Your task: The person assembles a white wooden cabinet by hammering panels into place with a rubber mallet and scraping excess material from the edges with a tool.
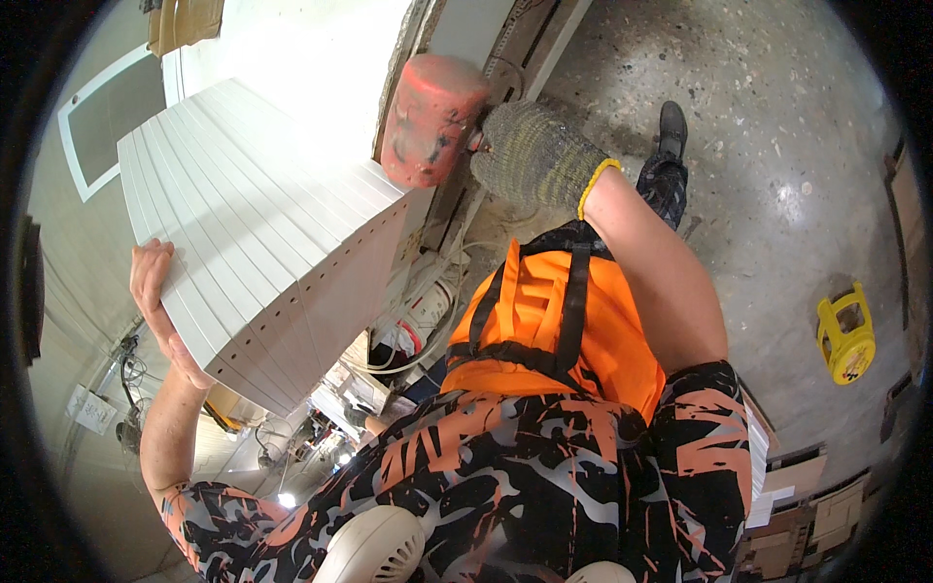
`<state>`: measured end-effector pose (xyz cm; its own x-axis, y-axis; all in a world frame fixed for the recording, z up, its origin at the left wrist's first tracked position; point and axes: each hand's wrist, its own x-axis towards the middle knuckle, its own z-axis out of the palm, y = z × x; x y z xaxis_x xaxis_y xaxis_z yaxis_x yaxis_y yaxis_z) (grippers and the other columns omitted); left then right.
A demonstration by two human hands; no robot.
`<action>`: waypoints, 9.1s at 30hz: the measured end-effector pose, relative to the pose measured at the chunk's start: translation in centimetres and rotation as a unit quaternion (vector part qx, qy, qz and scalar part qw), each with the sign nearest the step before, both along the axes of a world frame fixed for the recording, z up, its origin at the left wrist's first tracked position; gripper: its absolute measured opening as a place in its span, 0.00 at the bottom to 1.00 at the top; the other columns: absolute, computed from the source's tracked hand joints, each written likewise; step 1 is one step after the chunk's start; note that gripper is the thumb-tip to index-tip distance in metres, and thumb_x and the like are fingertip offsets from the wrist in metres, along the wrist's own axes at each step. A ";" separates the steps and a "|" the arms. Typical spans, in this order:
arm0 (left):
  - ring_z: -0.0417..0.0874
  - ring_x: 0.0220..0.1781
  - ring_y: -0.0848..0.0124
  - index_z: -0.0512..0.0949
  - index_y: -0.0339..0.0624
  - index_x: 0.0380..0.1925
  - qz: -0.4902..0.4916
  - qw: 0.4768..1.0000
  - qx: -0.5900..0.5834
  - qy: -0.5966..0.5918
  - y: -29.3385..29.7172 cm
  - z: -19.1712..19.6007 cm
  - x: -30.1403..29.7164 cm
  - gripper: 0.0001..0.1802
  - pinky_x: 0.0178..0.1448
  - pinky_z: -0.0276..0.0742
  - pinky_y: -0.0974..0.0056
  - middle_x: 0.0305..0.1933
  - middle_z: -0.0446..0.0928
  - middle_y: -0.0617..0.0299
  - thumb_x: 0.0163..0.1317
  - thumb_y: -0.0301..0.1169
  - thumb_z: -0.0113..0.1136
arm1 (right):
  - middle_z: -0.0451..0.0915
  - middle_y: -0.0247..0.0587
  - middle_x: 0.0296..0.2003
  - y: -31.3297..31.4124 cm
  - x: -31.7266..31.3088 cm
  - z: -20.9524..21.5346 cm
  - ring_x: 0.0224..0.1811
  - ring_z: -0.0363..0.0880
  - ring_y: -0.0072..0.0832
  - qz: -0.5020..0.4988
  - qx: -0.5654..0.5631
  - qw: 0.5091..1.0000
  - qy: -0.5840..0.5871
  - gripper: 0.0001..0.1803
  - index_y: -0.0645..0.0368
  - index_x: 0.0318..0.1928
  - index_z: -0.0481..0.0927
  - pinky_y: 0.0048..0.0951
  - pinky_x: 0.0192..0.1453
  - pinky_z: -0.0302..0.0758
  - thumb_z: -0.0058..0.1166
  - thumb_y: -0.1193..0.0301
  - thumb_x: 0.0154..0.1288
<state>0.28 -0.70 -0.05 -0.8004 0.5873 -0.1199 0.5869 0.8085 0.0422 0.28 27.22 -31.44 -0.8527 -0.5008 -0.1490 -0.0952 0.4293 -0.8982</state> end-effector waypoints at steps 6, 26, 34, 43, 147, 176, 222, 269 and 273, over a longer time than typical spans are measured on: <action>0.63 0.64 0.47 0.66 0.28 0.56 0.007 1.000 -0.007 0.005 0.4 0.0 0.0 0.36 0.71 0.48 0.40 0.56 0.68 0.41 0.64 0.52 0.30 | 0.81 0.52 0.34 1.0 0.4 0.2 0.38 0.80 0.49 0.002 -0.049 0.997 0.056 0.12 0.60 0.31 0.81 0.44 0.45 0.77 0.56 0.63 0.55; 0.61 0.66 0.47 0.66 0.29 0.57 -0.013 1.000 0.001 -0.004 0.9 -0.1 -0.4 0.34 0.73 0.46 0.42 0.59 0.67 0.43 0.65 0.49 0.30 | 0.77 0.46 0.44 -8.8 12.7 8.3 0.46 0.76 0.40 0.072 -0.346 0.935 -0.012 0.24 0.57 0.53 0.72 0.39 0.50 0.71 0.53 0.56 0.62; 0.60 0.67 0.48 0.64 0.30 0.58 -0.012 1.000 -0.009 -0.006 0.9 0.0 -0.5 0.34 0.73 0.47 0.42 0.60 0.66 0.45 0.66 0.49 0.28 | 0.84 0.42 0.30 -10.1 12.6 8.4 0.32 0.84 0.39 0.042 -0.293 0.955 0.003 0.21 0.54 0.44 0.80 0.38 0.35 0.79 0.58 0.53 0.57; 0.60 0.67 0.48 0.65 0.31 0.58 0.004 1.000 -0.005 -0.003 0.6 -0.2 -0.1 0.35 0.72 0.48 0.41 0.59 0.66 0.44 0.67 0.51 0.27 | 0.84 0.43 0.37 -10.2 12.6 6.9 0.41 0.83 0.39 0.022 -0.382 0.923 -0.042 0.23 0.55 0.46 0.80 0.40 0.46 0.77 0.60 0.54 0.56; 0.66 0.61 0.46 0.67 0.29 0.55 -0.012 1.000 0.000 0.003 0.3 0.6 -0.1 0.35 0.71 0.46 0.38 0.53 0.70 0.41 0.62 0.51 0.33 | 0.83 0.45 0.32 -5.9 -3.4 10.0 0.34 0.83 0.42 0.079 -0.140 0.967 0.196 0.13 0.58 0.34 0.83 0.44 0.39 0.80 0.53 0.63 0.55; 0.65 0.61 0.47 0.67 0.23 0.55 -0.009 1.000 0.022 0.006 0.4 -0.1 0.0 0.38 0.72 0.44 0.39 0.53 0.69 0.39 0.60 0.50 0.35 | 0.83 0.45 0.33 -5.8 -3.2 10.8 0.35 0.83 0.42 0.099 -0.151 0.964 0.197 0.13 0.57 0.35 0.83 0.44 0.40 0.80 0.53 0.63 0.55; 0.65 0.62 0.45 0.66 0.20 0.56 -0.019 0.999 0.021 -0.026 0.5 0.3 -0.6 0.39 0.71 0.45 0.38 0.55 0.69 0.37 0.61 0.49 0.36 | 0.83 0.46 0.35 -8.6 -5.2 13.5 0.37 0.83 0.43 0.072 -0.190 0.954 0.219 0.13 0.57 0.35 0.83 0.43 0.43 0.80 0.52 0.62 0.56; 0.64 0.64 0.45 0.63 0.27 0.60 0.003 0.999 -0.037 -0.009 0.0 0.7 -0.3 0.39 0.72 0.44 0.36 0.57 0.68 0.41 0.63 0.52 0.31 | 0.83 0.46 0.36 -2.4 -3.0 7.2 0.39 0.82 0.43 0.096 -0.063 0.987 0.109 0.14 0.57 0.35 0.83 0.42 0.45 0.79 0.51 0.62 0.56; 0.64 0.64 0.45 0.63 0.28 0.60 0.014 0.999 -0.041 -0.008 0.6 0.8 0.3 0.39 0.72 0.45 0.36 0.57 0.68 0.41 0.64 0.53 0.30 | 0.83 0.46 0.36 -1.9 -2.8 6.7 0.37 0.82 0.44 0.111 -0.074 0.986 0.100 0.14 0.57 0.34 0.83 0.43 0.43 0.79 0.52 0.62 0.56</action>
